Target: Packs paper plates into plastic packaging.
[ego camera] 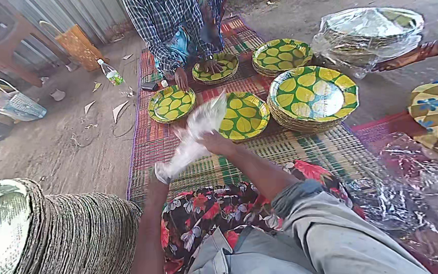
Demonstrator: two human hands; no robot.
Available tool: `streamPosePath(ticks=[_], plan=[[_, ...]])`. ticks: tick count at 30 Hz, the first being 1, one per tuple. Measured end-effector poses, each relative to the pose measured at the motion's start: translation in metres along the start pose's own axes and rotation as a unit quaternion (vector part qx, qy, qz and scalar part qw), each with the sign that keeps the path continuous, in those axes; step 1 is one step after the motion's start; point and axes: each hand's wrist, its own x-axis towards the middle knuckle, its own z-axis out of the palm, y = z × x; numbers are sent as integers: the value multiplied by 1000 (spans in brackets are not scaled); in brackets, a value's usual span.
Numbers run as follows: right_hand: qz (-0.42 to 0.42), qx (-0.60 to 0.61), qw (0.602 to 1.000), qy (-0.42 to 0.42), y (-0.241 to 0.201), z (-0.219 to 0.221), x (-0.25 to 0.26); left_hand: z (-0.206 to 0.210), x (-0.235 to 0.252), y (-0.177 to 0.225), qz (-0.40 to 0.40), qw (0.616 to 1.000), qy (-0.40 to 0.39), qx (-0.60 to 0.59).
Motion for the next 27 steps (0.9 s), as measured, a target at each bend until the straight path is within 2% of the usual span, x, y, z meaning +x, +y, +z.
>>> streamPosePath(ticks=[1,2,3,4,5,7,9,10,11,13,14,15,17,18,20,21,22,23,25,27], plan=[[88,6,982,-168,2,13,-3,13,-2,-9,-73,988,-128,55],[123,-3,952,-281,6,29,-2,23,-6,-18,-125,970,-197,69],[134,-6,936,-325,7,42,-2,30,-12,-27,-156,966,-205,33],[142,0,943,-302,6,51,-6,35,-20,-36,-172,970,-165,-40],[154,12,957,-245,1,56,-10,40,-28,-45,-194,966,-104,-133],[186,50,973,-125,-7,54,-4,38,-34,-53,-264,900,13,-345],[221,121,967,-47,-15,38,11,24,-30,-48,-308,825,129,-456],[225,161,961,-16,-18,31,17,15,-30,-45,-309,810,194,-458],[221,183,958,6,-21,25,21,5,-31,-41,-290,815,268,-424],[193,188,962,33,-28,17,25,-11,-36,-31,-162,853,407,-284],[169,179,968,44,-31,14,26,-20,-36,-26,-66,873,439,-203],[134,166,975,55,-33,14,28,-30,-34,-19,30,895,428,-126],[36,131,988,79,-36,13,27,-46,-24,1,143,947,286,-11],[-16,106,989,100,-37,11,27,-49,-14,13,157,970,185,19],[-75,62,985,144,-36,2,29,-42,17,35,128,992,4,5],[-75,47,984,155,-34,-5,29,-32,32,41,112,992,-34,-43],[-67,30,985,158,-29,-14,29,-20,45,45,101,988,-14,-119],[-64,13,987,148,-20,-25,27,-9,55,48,75,971,41,-222],[-90,-20,989,113,7,-44,19,-11,74,52,-9,890,212,-404],[-114,-60,988,88,47,-47,-3,-42,82,47,-98,814,375,-433]])
